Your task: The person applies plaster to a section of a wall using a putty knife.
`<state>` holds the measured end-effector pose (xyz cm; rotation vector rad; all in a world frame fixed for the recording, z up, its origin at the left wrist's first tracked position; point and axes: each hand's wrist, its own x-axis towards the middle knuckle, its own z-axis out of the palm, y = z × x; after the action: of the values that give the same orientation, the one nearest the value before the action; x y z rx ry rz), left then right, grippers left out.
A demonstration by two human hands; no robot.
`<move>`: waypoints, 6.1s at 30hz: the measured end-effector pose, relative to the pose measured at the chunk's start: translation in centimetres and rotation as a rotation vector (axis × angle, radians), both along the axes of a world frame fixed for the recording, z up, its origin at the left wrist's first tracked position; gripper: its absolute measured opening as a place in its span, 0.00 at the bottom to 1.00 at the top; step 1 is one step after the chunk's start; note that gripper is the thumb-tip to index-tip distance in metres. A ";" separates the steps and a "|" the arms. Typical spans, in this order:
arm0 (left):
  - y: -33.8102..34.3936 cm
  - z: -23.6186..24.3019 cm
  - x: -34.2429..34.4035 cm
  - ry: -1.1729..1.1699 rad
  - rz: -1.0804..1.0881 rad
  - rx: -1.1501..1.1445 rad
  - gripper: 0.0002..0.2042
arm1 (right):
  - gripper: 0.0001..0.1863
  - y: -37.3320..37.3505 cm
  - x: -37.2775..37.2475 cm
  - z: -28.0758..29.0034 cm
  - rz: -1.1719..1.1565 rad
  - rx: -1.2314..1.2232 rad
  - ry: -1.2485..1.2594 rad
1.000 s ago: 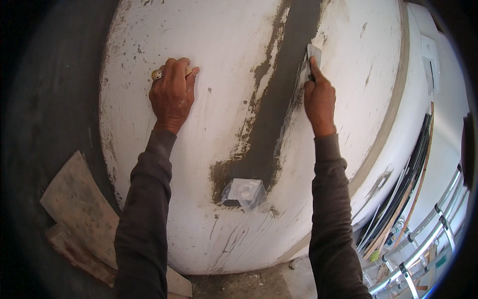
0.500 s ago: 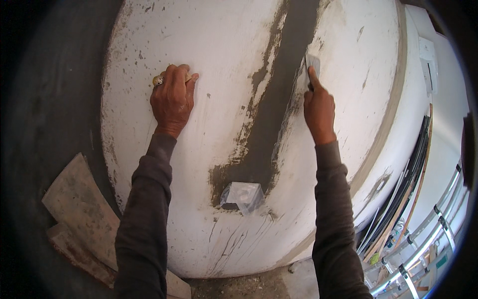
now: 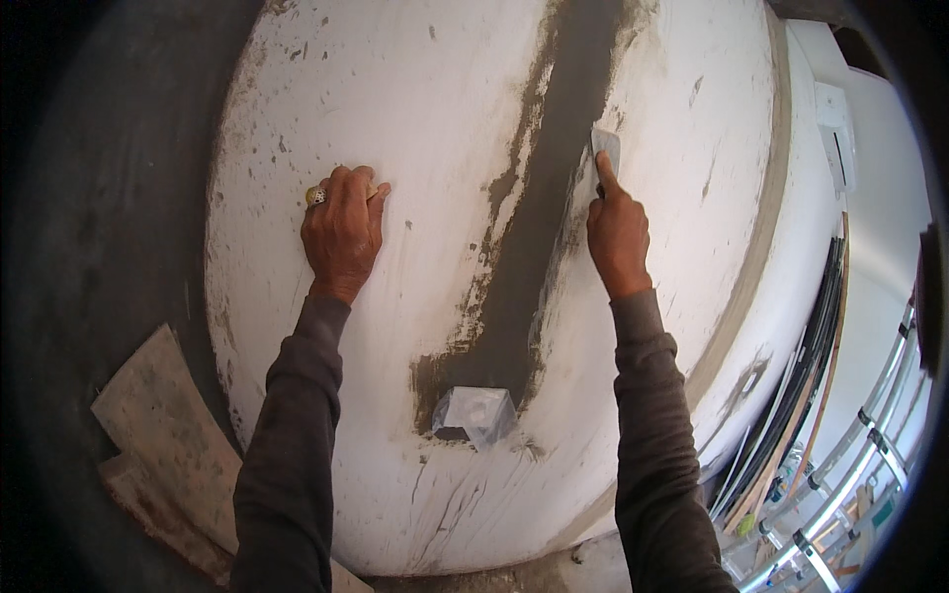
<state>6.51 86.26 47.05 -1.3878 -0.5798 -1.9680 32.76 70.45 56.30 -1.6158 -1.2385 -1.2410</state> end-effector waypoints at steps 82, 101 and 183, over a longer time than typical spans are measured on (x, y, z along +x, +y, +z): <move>0.1 0.1 -0.1 -0.012 -0.032 -0.030 0.10 | 0.35 -0.4 1.3 6.8 0.080 -0.014 -0.058; 0.1 -0.2 0.1 -0.005 -0.101 -0.077 0.10 | 0.38 0.2 1.1 3.6 -0.133 -0.051 -0.142; 0.0 -0.3 -0.1 -0.021 -0.134 -0.069 0.09 | 0.32 2.4 1.6 15.0 -0.078 0.016 -0.285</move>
<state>6.42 86.24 46.79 -1.4836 -0.5825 -2.0876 34.33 72.82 71.33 -1.5256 -1.3418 -1.5688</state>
